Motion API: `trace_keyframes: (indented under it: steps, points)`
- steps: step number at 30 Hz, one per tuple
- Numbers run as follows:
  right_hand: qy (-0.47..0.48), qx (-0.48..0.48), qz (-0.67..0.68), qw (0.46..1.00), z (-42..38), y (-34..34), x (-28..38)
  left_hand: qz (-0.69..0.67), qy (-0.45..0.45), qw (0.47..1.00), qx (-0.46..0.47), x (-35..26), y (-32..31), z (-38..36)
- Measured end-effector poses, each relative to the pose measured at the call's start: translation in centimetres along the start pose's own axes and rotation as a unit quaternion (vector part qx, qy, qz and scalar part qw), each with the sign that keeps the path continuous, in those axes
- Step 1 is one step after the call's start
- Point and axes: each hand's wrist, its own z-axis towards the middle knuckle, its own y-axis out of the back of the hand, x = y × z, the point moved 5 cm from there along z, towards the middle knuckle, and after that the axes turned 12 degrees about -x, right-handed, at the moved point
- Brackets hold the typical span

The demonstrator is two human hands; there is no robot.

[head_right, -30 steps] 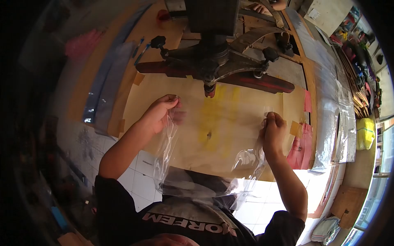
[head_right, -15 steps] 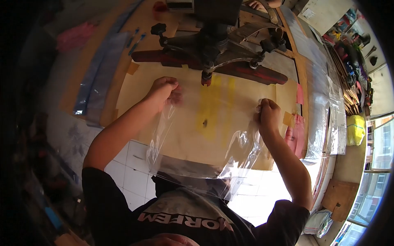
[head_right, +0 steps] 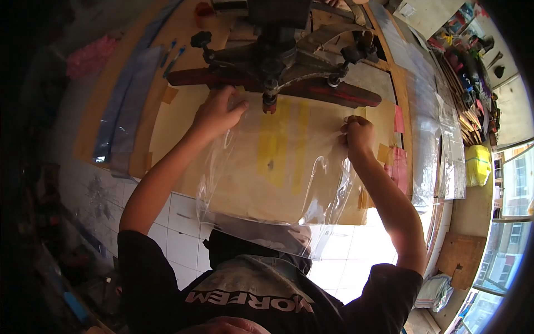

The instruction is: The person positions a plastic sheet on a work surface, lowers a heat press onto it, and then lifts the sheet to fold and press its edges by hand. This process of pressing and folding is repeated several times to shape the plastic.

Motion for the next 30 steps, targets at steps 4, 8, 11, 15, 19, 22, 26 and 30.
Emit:
trace_keyframes:
  steps: [4,8,11,15,19,22,26,30]
  points:
    - [0.001,0.007,0.002,1.0,0.1,0.1,0.0,0.167,-0.274,0.947,-0.007,-1.7,0.4,-1.6]
    - [0.014,0.025,-0.023,0.999,0.3,-0.1,0.2,0.166,-0.317,0.934,0.012,-0.7,-0.7,-2.3]
    - [0.02,0.051,-0.046,0.997,0.4,-0.2,0.3,0.195,-0.337,0.921,0.004,-0.2,-1.2,-2.6]
    - [0.137,0.04,-0.188,0.972,-0.5,0.5,2.7,0.211,-0.331,0.92,0.012,-0.4,-1.0,-2.6]
    - [0.268,-0.004,-0.279,0.922,0.0,0.3,2.6,0.205,-0.337,0.919,-0.016,-0.2,-1.4,-2.8]
    - [0.261,-0.018,-0.275,0.925,-0.1,0.3,2.3,0.137,-0.289,0.947,0.018,0.1,-1.4,-2.9]
    - [0.319,-0.044,-0.258,0.911,-1.2,0.1,2.5,0.149,-0.339,0.928,-0.045,0.4,-1.4,-3.4]
    - [0.313,-0.072,-0.243,0.915,-1.7,-0.1,2.1,0.077,-0.296,0.95,-0.059,1.2,-1.1,-2.9]
